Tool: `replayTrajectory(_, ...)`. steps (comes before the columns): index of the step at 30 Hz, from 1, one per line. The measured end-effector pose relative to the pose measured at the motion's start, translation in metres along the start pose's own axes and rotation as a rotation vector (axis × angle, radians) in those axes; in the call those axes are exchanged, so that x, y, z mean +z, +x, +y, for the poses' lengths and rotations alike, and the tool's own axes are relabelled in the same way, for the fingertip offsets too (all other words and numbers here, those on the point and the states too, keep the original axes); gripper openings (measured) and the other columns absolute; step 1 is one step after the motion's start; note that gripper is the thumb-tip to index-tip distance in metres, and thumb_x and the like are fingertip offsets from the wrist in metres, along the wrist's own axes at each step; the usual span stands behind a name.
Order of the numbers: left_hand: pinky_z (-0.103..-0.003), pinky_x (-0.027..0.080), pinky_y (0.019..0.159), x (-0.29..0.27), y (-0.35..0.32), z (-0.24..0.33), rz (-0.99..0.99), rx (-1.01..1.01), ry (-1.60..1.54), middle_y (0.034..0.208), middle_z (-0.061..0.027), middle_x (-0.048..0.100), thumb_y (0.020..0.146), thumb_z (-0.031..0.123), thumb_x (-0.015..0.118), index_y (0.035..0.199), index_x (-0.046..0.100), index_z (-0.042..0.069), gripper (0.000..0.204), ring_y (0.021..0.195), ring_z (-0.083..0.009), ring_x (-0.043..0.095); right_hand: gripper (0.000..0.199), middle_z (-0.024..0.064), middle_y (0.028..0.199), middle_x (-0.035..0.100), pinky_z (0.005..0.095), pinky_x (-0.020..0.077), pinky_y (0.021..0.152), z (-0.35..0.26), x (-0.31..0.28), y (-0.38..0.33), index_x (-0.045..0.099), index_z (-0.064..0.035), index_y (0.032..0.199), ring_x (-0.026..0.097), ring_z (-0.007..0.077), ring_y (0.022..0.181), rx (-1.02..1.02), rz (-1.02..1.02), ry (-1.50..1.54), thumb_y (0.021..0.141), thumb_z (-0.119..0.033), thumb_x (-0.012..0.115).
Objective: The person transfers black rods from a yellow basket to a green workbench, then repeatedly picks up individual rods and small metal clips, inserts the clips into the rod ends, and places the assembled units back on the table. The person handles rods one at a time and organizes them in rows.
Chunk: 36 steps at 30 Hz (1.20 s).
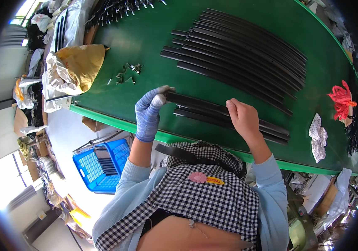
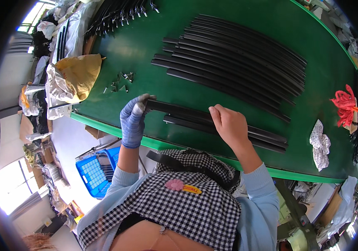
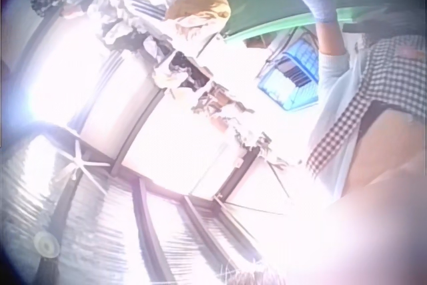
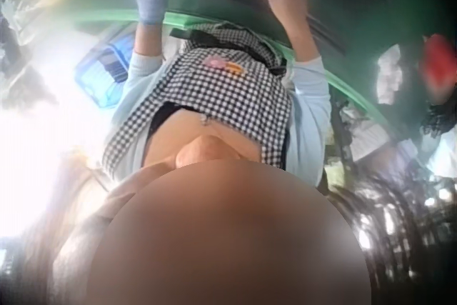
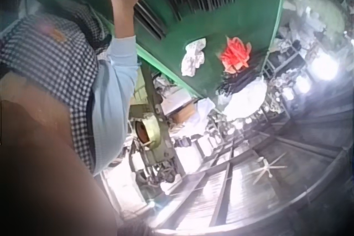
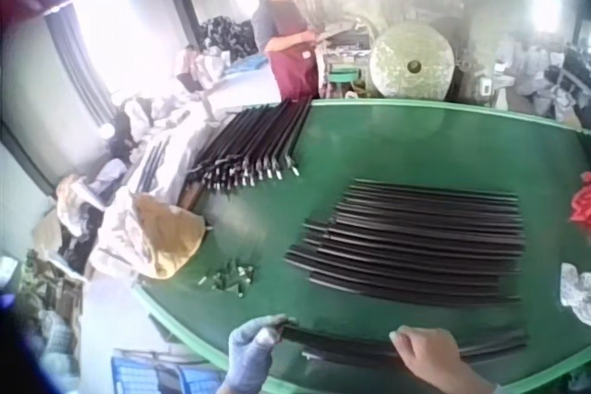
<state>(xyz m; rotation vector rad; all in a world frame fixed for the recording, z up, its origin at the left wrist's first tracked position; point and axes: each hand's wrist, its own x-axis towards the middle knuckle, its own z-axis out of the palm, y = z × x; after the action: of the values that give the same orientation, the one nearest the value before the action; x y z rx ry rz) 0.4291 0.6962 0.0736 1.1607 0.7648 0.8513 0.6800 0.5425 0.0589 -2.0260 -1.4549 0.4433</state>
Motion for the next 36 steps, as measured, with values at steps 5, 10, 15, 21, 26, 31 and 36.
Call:
replayTrajectory(5, -0.037, 0.057, 0.080, 0.007, 0.006, -0.004, -0.462, -0.195, -0.610, 0.106, -0.0099, 0.063, 0.088, 0.049, 0.072, 0.123, 0.065, 0.006, 0.056, 0.089, -0.0208, 0.064, 0.034, 0.0108, 0.057, 0.055, 0.0393, 0.0423, 0.047, -0.021, -0.025, -0.012, 0.061, -0.0059, 0.079, 0.055, 0.0302, 0.049, -0.008, -0.074, 0.088, 0.103, -0.028, 0.052)
replayTrajectory(10, -0.041, 0.062, 0.069, 0.028, -0.008, 0.007, -0.450, -0.230, -0.805, 0.090, -0.0071, 0.054, 0.091, 0.047, 0.070, 0.112, 0.067, -0.002, 0.054, 0.062, -0.0159, 0.055, 0.031, 0.0112, 0.058, 0.057, 0.0386, 0.0432, 0.049, -0.039, -0.044, -0.028, 0.067, -0.0053, 0.083, 0.056, 0.0291, 0.049, 0.058, -0.074, 0.120, 0.103, -0.025, 0.052)
replayTrajectory(15, -0.044, 0.062, 0.070, 0.027, -0.026, 0.015, -0.387, -0.414, -0.711, 0.073, -0.0073, 0.053, 0.097, 0.043, 0.061, 0.124, 0.061, -0.005, 0.055, 0.063, -0.0185, 0.058, 0.031, 0.0114, 0.059, 0.059, 0.0373, 0.0437, 0.050, -0.041, -0.055, -0.041, 0.067, -0.0043, 0.084, 0.057, 0.0289, 0.050, 0.151, -0.135, 0.076, 0.102, -0.025, 0.052)
replayTrajectory(21, -0.047, 0.062, 0.066, 0.031, -0.024, 0.022, -0.501, -0.553, -0.889, 0.073, -0.0072, 0.056, 0.096, 0.038, 0.059, 0.129, 0.056, -0.007, 0.056, 0.061, -0.0196, 0.059, 0.031, 0.0117, 0.058, 0.056, 0.0378, 0.0422, 0.050, -0.043, -0.050, -0.049, 0.067, -0.0037, 0.085, 0.057, 0.0285, 0.050, 0.190, -0.122, 0.119, 0.103, -0.025, 0.052)
replayTrajectory(26, -0.044, 0.061, 0.064, 0.022, -0.018, 0.037, -0.506, -0.475, -0.499, 0.070, -0.0077, 0.056, 0.096, 0.037, 0.058, 0.132, 0.054, -0.008, 0.058, 0.058, -0.0206, 0.059, 0.030, 0.0125, 0.059, 0.057, 0.0376, 0.0424, 0.050, -0.045, -0.051, -0.053, 0.066, -0.0033, 0.086, 0.057, 0.0289, 0.052, 0.205, -0.116, 0.077, 0.103, -0.024, 0.052)
replayTrajectory(31, -0.038, 0.060, 0.067, -0.007, -0.009, 0.029, -0.372, -0.444, -0.430, 0.086, -0.0125, 0.068, 0.099, 0.049, 0.053, 0.136, 0.051, -0.009, 0.069, 0.067, -0.0243, 0.068, 0.028, 0.0104, 0.063, 0.060, 0.0382, 0.0443, 0.051, -0.033, -0.042, -0.043, 0.065, -0.0043, 0.085, 0.058, 0.0283, 0.052, 0.113, -0.007, 0.020, 0.102, -0.023, 0.053)
replayTrajectory(36, -0.027, 0.053, 0.073, -0.094, 0.034, -0.032, 0.264, -0.139, 0.439, 0.097, -0.0049, 0.069, 0.099, 0.024, 0.063, 0.124, 0.067, 0.004, 0.032, 0.081, -0.0131, 0.065, 0.031, 0.0087, 0.064, 0.059, 0.0393, 0.0468, 0.053, 0.009, -0.006, -0.016, 0.060, -0.0074, 0.080, 0.058, 0.0272, 0.057, 0.038, 0.065, -0.253, 0.101, -0.030, 0.057)
